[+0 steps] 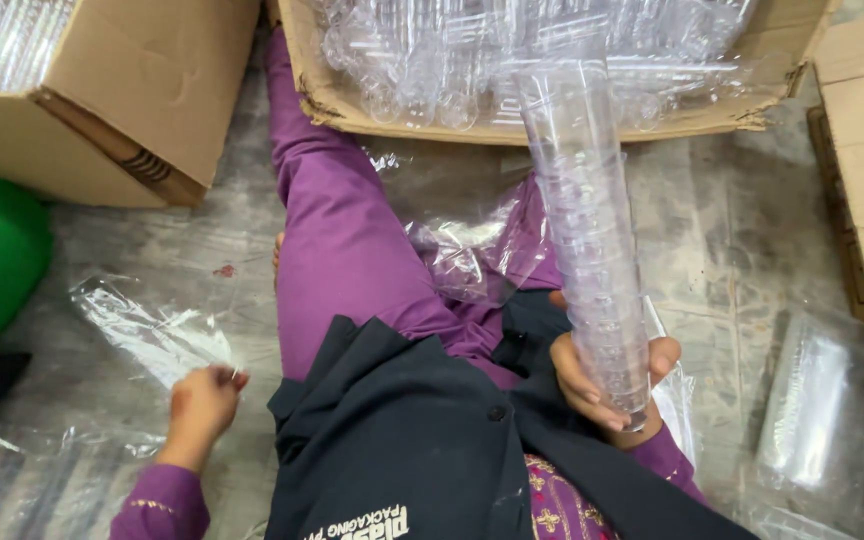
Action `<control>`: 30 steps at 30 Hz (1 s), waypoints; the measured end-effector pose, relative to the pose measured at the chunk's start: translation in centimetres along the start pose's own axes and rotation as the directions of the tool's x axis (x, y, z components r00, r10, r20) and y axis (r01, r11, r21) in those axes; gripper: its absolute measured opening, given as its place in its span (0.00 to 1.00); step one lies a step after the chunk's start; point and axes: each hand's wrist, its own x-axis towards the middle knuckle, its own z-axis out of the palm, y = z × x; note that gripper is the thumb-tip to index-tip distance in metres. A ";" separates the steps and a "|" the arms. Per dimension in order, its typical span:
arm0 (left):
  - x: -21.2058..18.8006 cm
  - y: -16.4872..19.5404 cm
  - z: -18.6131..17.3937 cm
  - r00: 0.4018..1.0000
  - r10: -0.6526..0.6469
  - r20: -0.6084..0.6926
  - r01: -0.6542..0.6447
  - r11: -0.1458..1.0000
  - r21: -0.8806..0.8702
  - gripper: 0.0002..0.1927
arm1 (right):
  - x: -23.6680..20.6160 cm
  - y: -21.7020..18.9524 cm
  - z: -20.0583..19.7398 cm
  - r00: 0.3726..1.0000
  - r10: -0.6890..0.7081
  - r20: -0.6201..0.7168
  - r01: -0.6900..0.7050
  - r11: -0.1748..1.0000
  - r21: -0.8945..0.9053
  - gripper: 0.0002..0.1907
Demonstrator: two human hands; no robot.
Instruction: The person sits on the floor and packs clear plastic cups into a cardboard box. They pick up stacks of cups, sometimes wrapped in plastic, and place them into the box. The person occasionally unwraps the plastic from the stacks before placing them inside.
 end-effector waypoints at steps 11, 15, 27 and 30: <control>0.8 1.5 1.8 0.942 0.285 0.176 0.005 0.513 -0.859 0.28 | -0.5 0.8 -0.8 0.985 0.137 -0.105 -0.149 0.982 -0.118 0.56; 2.2 -0.2 0.7 0.994 0.082 0.068 0.018 0.502 -0.865 0.13 | -1.8 0.6 0.3 0.962 0.080 -0.262 -0.174 0.917 -0.358 0.56; 0.5 5.6 -16.2 0.986 0.124 -0.107 -0.130 0.196 -0.972 0.07 | 5.5 -0.1 4.8 0.769 -0.110 -0.630 -0.586 -0.516 -0.625 0.51; -1.2 9.6 -17.2 0.881 0.245 -0.405 -0.459 0.656 -0.600 0.06 | 10.1 2.2 6.8 0.719 -0.167 -0.675 -0.585 -0.671 -0.456 0.44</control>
